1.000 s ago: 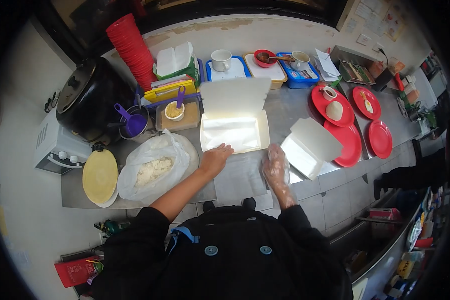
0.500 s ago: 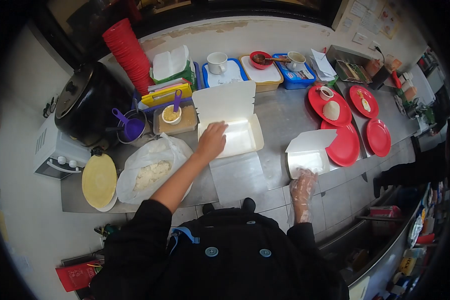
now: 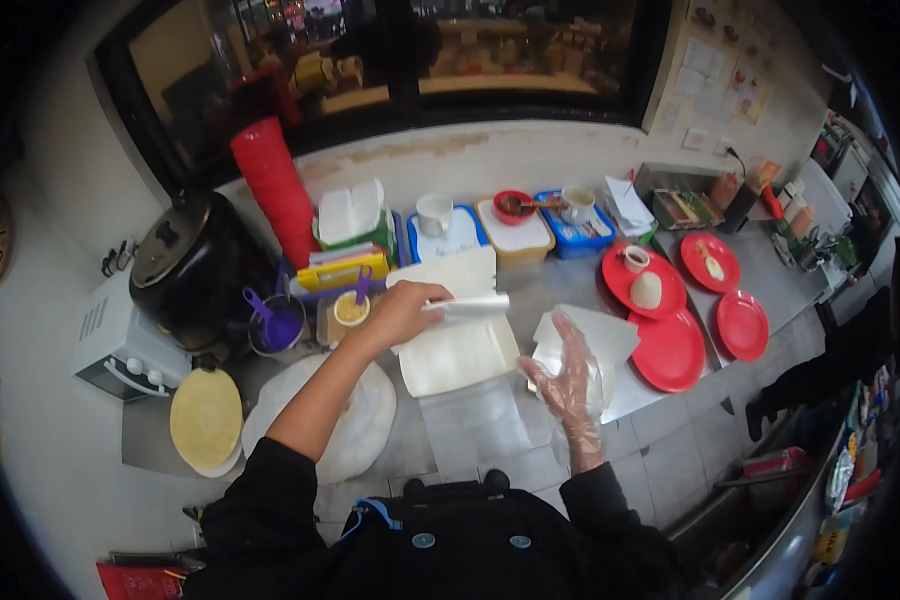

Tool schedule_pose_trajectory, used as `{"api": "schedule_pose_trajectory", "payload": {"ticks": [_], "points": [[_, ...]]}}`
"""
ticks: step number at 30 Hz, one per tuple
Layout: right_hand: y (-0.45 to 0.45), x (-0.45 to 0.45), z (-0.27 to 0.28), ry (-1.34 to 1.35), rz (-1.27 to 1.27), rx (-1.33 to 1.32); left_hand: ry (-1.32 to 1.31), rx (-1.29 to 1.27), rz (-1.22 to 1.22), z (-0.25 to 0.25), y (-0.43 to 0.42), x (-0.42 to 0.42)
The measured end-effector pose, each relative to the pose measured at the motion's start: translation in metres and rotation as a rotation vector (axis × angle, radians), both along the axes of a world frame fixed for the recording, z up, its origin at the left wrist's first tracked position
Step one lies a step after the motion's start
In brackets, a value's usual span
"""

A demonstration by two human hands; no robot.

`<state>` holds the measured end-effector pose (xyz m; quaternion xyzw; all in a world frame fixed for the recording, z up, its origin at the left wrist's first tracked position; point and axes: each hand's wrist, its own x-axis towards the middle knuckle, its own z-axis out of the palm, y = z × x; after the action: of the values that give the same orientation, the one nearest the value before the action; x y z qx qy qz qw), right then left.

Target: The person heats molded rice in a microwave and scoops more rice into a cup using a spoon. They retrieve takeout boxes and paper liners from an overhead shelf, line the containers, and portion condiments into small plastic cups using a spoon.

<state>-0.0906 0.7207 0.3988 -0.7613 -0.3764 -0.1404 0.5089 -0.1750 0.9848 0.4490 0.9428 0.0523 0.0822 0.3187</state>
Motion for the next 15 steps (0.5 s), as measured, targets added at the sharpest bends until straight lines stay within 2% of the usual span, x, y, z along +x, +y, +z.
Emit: {"api": "schedule_pose_trajectory", "payload": {"ticks": [2, 4, 5, 6, 8, 9, 10, 12, 15], "points": [[0.021, 0.005, 0.030, -0.010, -0.043, -0.026, 0.000, -0.028, -0.186, 0.049, -0.011, -0.013], [0.040, 0.025, 0.046, 0.420, 0.432, -0.164, -0.030, 0.028, -0.208, 0.093, -0.021, -0.032], [0.048, 0.025, 0.061, 0.362, 0.347, -0.166, -0.061, 0.030, -0.133, 0.112, -0.019, -0.045], [0.055, 0.023, 0.079, 0.315, 0.377, -0.154, -0.101, 0.059, -0.104, 0.131, -0.016, -0.057], [0.064, 0.014, 0.112, 0.698, 0.467, 0.324, -0.500, -0.271, 0.137, 0.156, -0.005, -0.084], [0.068, 0.009, 0.126, 0.682, 0.496, 0.319, -0.427, -0.419, 0.103, 0.153, 0.013, -0.092], [0.072, 0.003, 0.140, 0.736, 0.525, 0.387, -0.445, -0.411, 0.121, 0.153, 0.016, -0.097], [0.075, -0.010, 0.168, 0.791, 0.570, 0.447, -0.382, -0.744, 0.078, 0.153, 0.018, -0.104], [0.082, -0.015, 0.194, 0.508, 0.619, 0.177, -0.510, -0.679, 0.105, 0.165, 0.027, -0.121]]}}
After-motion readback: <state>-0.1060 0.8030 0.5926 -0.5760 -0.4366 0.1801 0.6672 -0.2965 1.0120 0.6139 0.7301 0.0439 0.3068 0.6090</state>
